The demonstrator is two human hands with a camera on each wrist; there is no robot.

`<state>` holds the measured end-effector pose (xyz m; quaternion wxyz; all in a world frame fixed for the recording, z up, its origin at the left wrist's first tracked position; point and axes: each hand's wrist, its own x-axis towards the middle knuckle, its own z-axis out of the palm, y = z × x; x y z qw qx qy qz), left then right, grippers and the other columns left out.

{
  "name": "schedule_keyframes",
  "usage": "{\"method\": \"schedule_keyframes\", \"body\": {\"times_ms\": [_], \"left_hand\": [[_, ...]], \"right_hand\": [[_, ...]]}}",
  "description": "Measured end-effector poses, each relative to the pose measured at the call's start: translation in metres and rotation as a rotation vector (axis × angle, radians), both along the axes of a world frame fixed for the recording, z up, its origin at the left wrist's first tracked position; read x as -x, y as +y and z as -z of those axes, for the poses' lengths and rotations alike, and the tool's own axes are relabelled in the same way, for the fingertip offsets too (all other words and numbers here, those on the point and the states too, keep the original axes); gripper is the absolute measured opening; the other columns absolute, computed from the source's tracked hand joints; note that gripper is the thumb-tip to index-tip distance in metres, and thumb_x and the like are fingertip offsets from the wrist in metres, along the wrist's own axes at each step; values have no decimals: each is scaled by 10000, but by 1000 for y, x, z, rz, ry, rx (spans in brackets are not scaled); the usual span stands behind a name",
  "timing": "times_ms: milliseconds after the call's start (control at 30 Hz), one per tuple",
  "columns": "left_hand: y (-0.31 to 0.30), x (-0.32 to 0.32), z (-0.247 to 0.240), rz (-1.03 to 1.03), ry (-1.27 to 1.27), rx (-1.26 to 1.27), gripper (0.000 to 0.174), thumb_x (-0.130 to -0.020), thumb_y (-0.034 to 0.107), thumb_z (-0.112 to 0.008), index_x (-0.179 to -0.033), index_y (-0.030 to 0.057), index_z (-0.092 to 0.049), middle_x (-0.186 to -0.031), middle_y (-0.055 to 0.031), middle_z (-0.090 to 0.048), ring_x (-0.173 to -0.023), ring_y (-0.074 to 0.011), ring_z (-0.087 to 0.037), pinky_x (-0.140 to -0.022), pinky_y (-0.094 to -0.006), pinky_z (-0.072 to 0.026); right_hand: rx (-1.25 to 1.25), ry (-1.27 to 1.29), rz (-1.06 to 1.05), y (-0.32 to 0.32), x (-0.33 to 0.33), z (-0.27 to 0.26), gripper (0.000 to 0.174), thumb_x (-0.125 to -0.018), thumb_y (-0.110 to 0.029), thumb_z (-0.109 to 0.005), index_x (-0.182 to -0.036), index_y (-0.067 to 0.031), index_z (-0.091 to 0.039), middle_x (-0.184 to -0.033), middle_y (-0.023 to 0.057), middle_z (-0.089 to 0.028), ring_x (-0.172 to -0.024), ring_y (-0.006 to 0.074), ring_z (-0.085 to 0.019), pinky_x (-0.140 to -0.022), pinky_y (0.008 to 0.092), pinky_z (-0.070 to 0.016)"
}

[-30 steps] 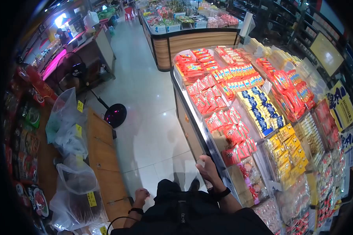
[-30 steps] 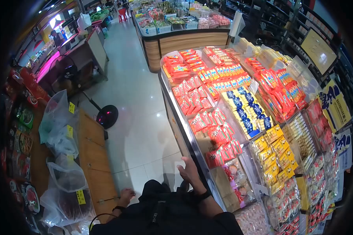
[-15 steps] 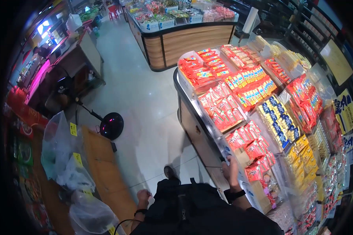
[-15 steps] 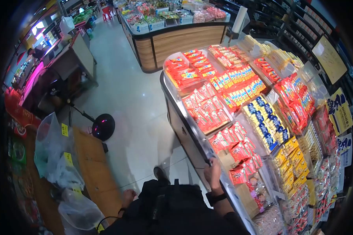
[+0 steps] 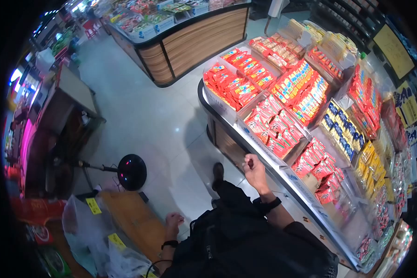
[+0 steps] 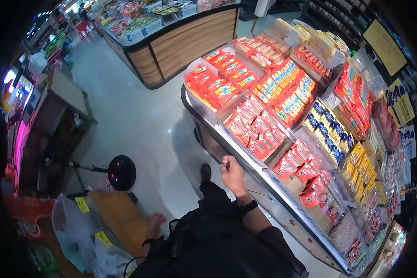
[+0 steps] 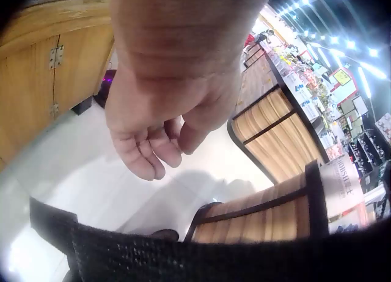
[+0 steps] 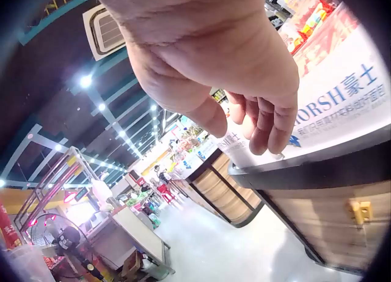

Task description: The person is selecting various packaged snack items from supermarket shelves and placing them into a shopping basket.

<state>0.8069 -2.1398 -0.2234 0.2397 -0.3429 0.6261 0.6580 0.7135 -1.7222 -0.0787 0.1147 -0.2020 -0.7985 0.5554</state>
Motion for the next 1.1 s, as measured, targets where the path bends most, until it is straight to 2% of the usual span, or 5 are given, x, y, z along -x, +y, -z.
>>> {"method": "schedule_keyframes", "body": {"times_ms": [267, 400, 800, 933, 1100], "left_hand": [[-67, 81, 41, -43, -119, -17, 101, -858, 106, -583, -872, 11, -550, -746, -103, -587, -652, -217, -616, -588, -343, -531], [-96, 158, 39, 272, -2, -274, 113, -837, 126, -596, -829, 20, -559, -739, -106, -582, -664, -241, -615, -598, -370, -522], [-91, 419, 2, 151, -41, -90, 179, -727, 187, -686, -759, 28, -609, -716, -83, -613, -656, -253, -633, -602, -418, -498], [-105, 529, -12, 1530, 820, 847, 145, -725, 138, -685, -680, 21, -613, -633, -50, -620, -665, -208, -654, -573, -338, -494], [-124, 665, -7, 732, 228, 161, 56, -765, 23, -618, -766, 23, -562, -714, -92, -601, -645, -217, -629, -526, -331, -504]], "right_hand": [[-78, 190, -4, -28, 167, -6, 189, -856, -13, -589, -1039, -14, -540, -795, 32, -525, -712, 110, -505, -680, 255, -454], [-137, 286, 3, -43, 246, -18, 238, -831, -28, -601, -1062, -17, -545, -799, 94, -571, -721, 199, -582, -679, 310, -488], [-136, -206, -279, -51, 346, -18, 382, -829, -240, -632, -1109, -2, -526, -1112, 233, -595, -1087, 378, -561, -929, 436, -436], [-34, -318, -292, -69, 378, -57, 446, -837, -242, -650, -1187, 6, -527, -1137, 217, -603, -1095, 355, -573, -923, 418, -447], [115, -131, -97, -106, 447, -71, 392, -815, -185, -682, -1103, 29, -525, -953, 189, -604, -894, 323, -593, -788, 389, -461]]}}
